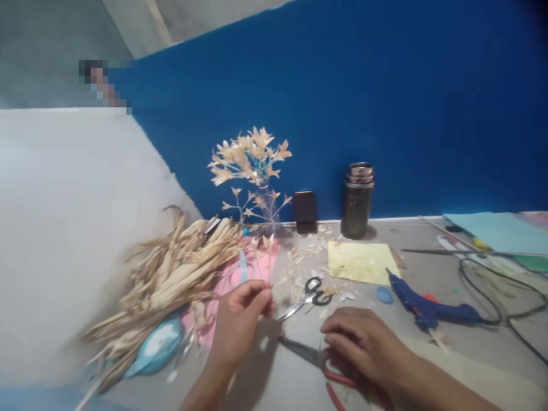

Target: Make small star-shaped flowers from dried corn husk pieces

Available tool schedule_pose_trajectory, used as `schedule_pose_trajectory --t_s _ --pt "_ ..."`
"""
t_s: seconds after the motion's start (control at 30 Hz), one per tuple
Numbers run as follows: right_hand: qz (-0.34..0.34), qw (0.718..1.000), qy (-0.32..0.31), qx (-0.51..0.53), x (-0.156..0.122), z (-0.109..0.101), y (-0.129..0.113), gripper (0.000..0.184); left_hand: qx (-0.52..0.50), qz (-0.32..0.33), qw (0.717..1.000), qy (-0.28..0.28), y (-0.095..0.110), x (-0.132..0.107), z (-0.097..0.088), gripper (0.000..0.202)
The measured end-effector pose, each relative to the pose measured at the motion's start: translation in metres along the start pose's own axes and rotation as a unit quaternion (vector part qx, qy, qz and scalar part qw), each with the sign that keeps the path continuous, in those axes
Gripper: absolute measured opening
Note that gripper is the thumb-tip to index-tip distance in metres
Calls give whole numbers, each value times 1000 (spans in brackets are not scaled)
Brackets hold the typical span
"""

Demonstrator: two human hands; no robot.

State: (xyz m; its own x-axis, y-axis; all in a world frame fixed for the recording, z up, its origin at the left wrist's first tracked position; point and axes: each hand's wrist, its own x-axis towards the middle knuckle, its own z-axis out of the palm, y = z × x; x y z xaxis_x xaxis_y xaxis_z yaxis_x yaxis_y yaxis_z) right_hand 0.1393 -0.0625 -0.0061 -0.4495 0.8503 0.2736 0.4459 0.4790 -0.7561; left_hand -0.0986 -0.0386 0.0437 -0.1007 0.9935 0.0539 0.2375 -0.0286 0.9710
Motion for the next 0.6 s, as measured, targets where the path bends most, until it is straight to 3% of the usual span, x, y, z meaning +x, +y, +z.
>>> schedule_pose_trajectory --t_s 0.1,0.23,0.5,0.6 --pt "-11 999 -36 -39 1 -2 4 28 71 -42 997 -8 -9 10 -22 21" --pt "-10 996 -60 -73 3 -1 10 29 143 -58 988 -6 -31 16 -33 17" --pt "-12 991 -73 -112 0 1 18 32 238 -43 970 -21 -51 32 -48 15" --pt "-19 990 -80 -117 -1 1 18 35 300 -6 954 22 -48 31 -53 18"
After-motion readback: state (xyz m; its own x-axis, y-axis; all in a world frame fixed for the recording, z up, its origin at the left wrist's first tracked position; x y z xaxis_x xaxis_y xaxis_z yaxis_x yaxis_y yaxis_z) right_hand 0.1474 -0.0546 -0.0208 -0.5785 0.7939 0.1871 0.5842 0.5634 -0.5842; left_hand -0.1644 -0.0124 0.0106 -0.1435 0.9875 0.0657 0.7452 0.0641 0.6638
